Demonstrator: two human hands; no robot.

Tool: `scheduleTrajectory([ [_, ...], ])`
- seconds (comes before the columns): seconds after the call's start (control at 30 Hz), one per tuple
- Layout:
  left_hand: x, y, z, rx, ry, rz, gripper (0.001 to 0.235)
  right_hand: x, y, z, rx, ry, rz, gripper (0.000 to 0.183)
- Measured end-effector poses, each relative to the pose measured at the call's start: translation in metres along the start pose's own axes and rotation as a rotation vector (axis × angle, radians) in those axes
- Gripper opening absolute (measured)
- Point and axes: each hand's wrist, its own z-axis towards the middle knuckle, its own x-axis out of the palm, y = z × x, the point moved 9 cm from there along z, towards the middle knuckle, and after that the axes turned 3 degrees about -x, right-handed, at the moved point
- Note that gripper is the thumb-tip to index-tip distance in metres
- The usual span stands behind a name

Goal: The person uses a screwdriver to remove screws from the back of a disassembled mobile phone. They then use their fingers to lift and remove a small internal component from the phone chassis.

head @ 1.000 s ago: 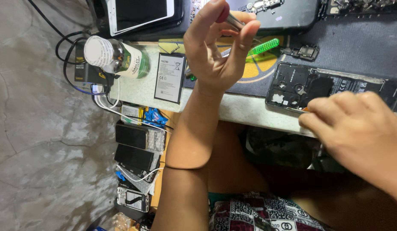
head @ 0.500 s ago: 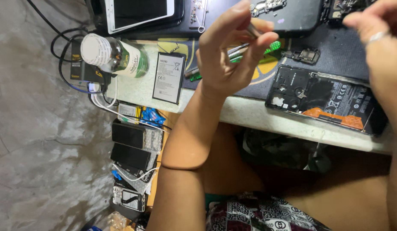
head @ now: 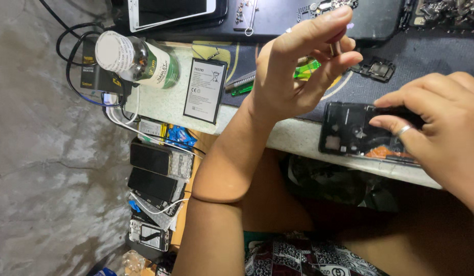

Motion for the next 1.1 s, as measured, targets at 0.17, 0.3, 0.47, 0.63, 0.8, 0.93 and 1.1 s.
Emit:
scheduleTrajectory([
  [0.17,-0.001,-0.001,0.0,0.04,0.025,0.031,0.055,0.004,-0.021,0.003,0.097,-0.048,0.008,0.01],
  [0.3,-0.003,0.001,-0.001,0.009,0.017,0.027,0.055,0.006,-0.022,0.017,-0.001,-0.147,-0.084,0.012],
  [0.47,-0.006,0.003,-0.002,0.005,0.001,0.032,0.055,0.013,-0.016,0.026,-0.025,-0.177,-0.154,0.011],
  [0.63,-0.004,0.003,-0.003,0.024,0.021,0.051,0.056,0.016,-0.016,0.024,-0.038,-0.157,-0.271,0.002],
  [0.8,0.003,0.0,0.001,0.076,0.012,0.014,0.056,0.023,-0.013,0.021,-0.059,-0.124,-0.435,0.002],
  [0.93,0.019,0.006,-0.008,-0.073,0.084,-0.085,0.056,0.032,-0.019,0.016,-0.085,-0.114,-0.558,0.007],
  [1.1,0.031,0.01,-0.009,-0.125,0.195,-0.049,0.056,0.031,-0.022,0.021,-0.067,-0.116,-0.525,0.006],
])
